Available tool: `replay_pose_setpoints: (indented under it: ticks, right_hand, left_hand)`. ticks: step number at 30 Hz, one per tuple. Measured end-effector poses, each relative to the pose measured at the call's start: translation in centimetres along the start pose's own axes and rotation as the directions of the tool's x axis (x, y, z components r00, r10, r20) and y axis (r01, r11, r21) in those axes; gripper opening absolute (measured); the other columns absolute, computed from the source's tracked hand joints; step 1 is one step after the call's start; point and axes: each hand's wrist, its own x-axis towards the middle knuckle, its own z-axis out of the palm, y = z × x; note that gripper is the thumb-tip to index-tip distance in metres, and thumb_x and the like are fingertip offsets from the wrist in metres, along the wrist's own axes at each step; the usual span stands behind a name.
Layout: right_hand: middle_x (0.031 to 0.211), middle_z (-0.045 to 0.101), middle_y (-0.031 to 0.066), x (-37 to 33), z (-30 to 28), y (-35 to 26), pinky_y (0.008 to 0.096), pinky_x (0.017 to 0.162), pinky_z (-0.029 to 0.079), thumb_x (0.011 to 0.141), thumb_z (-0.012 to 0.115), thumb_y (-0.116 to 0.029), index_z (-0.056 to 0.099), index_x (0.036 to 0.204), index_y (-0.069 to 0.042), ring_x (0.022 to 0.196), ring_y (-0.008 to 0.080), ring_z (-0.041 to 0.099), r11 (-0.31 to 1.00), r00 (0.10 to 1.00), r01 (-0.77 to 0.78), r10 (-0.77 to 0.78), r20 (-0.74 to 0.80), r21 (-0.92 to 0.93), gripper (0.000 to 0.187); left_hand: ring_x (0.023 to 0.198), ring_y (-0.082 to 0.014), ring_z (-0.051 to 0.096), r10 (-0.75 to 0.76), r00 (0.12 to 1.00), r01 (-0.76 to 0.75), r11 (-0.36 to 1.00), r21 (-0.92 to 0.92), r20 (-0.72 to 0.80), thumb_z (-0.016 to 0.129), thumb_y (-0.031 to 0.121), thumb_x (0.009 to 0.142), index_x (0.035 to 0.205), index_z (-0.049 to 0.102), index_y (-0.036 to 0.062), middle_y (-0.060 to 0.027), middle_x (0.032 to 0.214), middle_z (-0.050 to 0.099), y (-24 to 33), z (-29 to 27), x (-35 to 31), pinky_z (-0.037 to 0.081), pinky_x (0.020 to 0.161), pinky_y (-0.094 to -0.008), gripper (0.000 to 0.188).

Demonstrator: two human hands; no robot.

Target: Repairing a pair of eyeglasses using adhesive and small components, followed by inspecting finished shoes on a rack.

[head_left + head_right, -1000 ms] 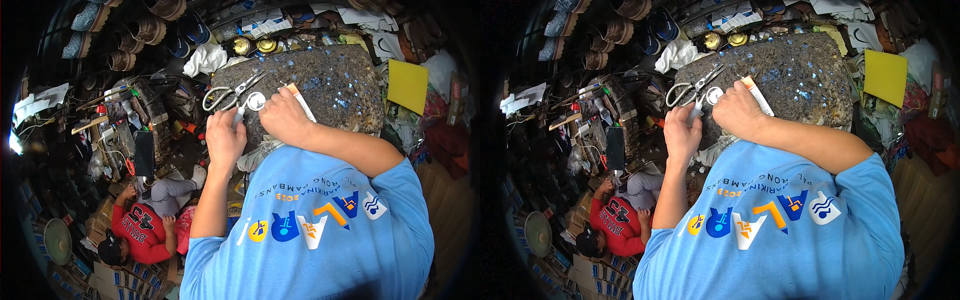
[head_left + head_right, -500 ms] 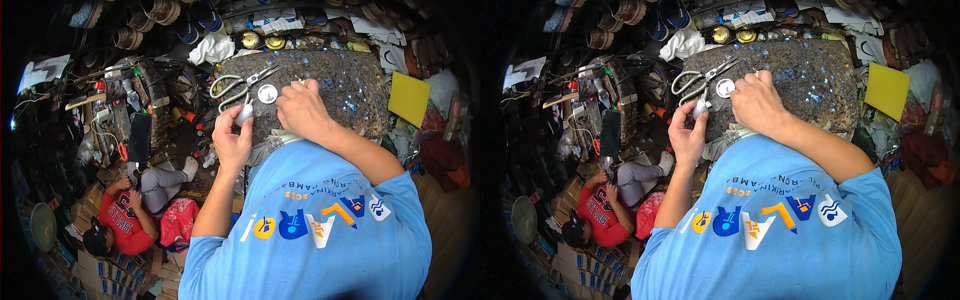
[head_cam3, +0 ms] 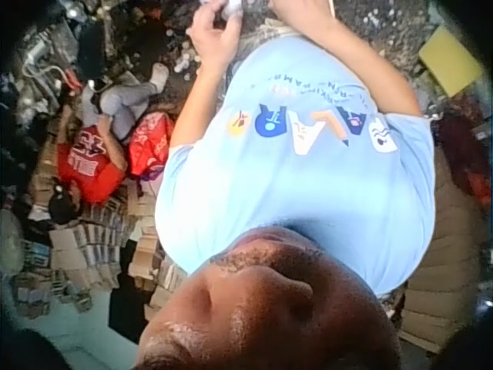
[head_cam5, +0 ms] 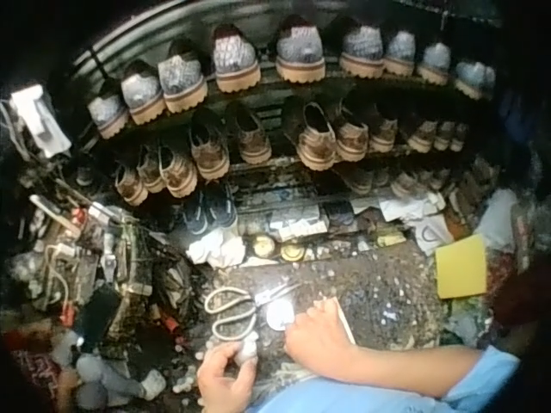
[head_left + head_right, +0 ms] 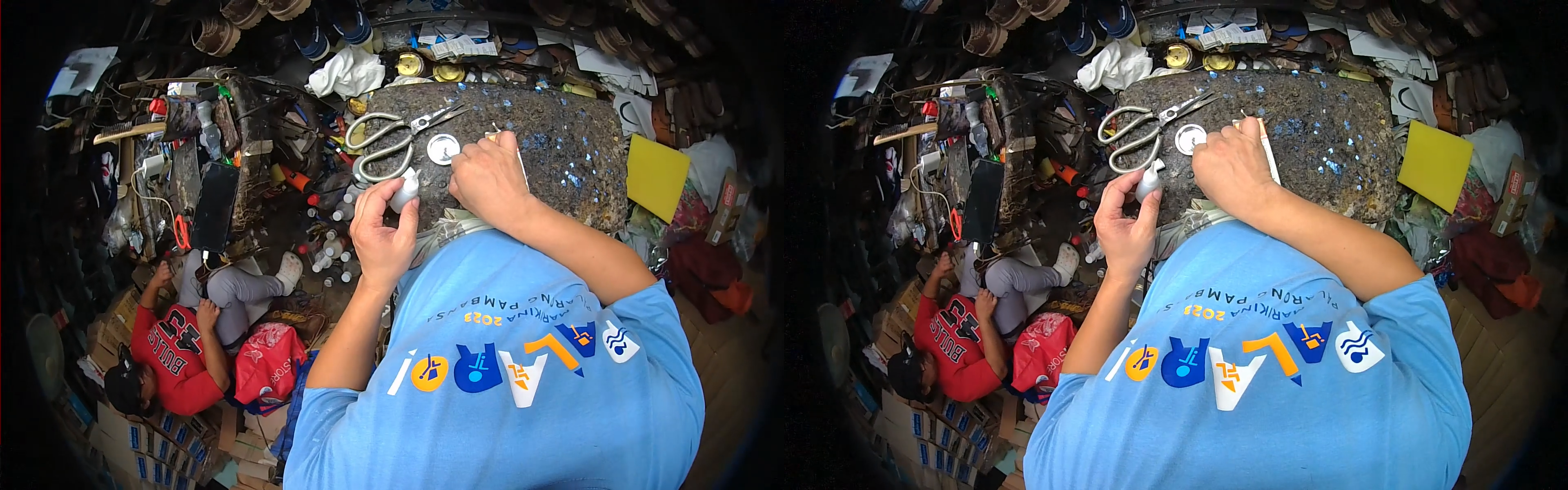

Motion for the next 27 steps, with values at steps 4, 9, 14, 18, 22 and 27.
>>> replay_pose_setpoints:
  ticks: [4,9,14,18,22,27]
  right_hand:
    - [0.078,0.069,0.0097,-0.2,-0.4,-0.1,0.0433,0.086,0.039,0.075,0.071,-0.019,0.071,0.072,-0.008,0.08,0.0268,0.065,0.998,0.999,-0.035,0.035,0.001,0.058,0.012]
    - [0.079,0.072,0.0098,0.3,-0.4,-0.1,0.0441,0.086,0.038,0.075,0.075,-0.024,0.074,0.077,-0.008,0.081,0.0267,0.069,0.996,0.996,-0.069,0.066,0.055,0.05,0.016]
    - [0.08,0.072,0.0097,0.4,-0.4,-0.3,0.044,0.086,0.038,0.074,0.076,-0.024,0.074,0.078,-0.008,0.082,0.0261,0.069,0.998,0.997,-0.054,0.053,0.054,0.018,0.017]
    - [0.077,0.071,0.0088,-0.3,-0.1,0.1,0.0438,0.087,0.038,0.075,0.075,-0.022,0.074,0.077,-0.008,0.08,0.0259,0.067,0.998,0.998,0.003,0.002,-0.062,0.065,0.014]
    - [0.076,0.07,0.0085,-0.3,0.2,0.0,0.0439,0.086,0.038,0.075,0.074,-0.021,0.074,0.076,-0.009,0.079,0.0253,0.066,0.998,0.998,0.002,0.002,-0.062,0.056,0.012]
    - [0.079,0.07,0.0085,-0.2,0.7,-0.2,0.0444,0.083,0.038,0.076,0.074,-0.022,0.072,0.073,-0.01,0.079,0.0242,0.066,1.0,0.999,0.017,-0.017,-0.034,-0.006,0.013]
  left_hand:
    - [0.093,-0.0138,0.062,-0.012,1.0,0.012,1.0,-0.019,-0.013,0.076,0.002,0.085,0.113,0.068,-0.0014,-0.0088,0.107,0.068,-0.1,-0.1,-0.5,0.05,0.085,-0.028,0.029]
    - [0.093,-0.0141,0.063,-0.005,1.0,0.005,1.0,-0.008,-0.014,0.076,0.001,0.085,0.113,0.068,-0.0018,-0.009,0.108,0.068,-0.2,0.0,-0.9,0.051,0.084,-0.028,0.029]
    - [0.093,-0.0148,0.064,0.017,0.999,-0.018,0.999,-0.035,-0.029,0.076,0.001,0.086,0.114,0.067,-0.0023,-0.0096,0.109,0.068,-0.3,0.1,-1.1,0.052,0.084,-0.028,0.029]
    - [0.092,-0.0146,0.064,0.02,0.999,-0.022,0.998,-0.058,-0.037,0.076,0.001,0.086,0.114,0.067,-0.0024,-0.0095,0.109,0.068,-0.5,0.1,-1.2,0.052,0.083,-0.0277,0.029]
    - [0.094,-0.0142,0.063,0.002,1.0,-0.003,0.999,-0.042,-0.021,0.076,0.001,0.086,0.114,0.067,-0.0023,-0.009,0.109,0.068,-0.3,0.1,-1.3,0.051,0.083,-0.0273,0.029]
    - [0.097,-0.0147,0.063,0.005,1.0,-0.005,1.0,-0.026,-0.018,0.076,0.0,0.086,0.114,0.067,-0.0021,-0.0093,0.11,0.068,-0.2,0.3,-1.5,0.051,0.086,-0.0278,0.029]
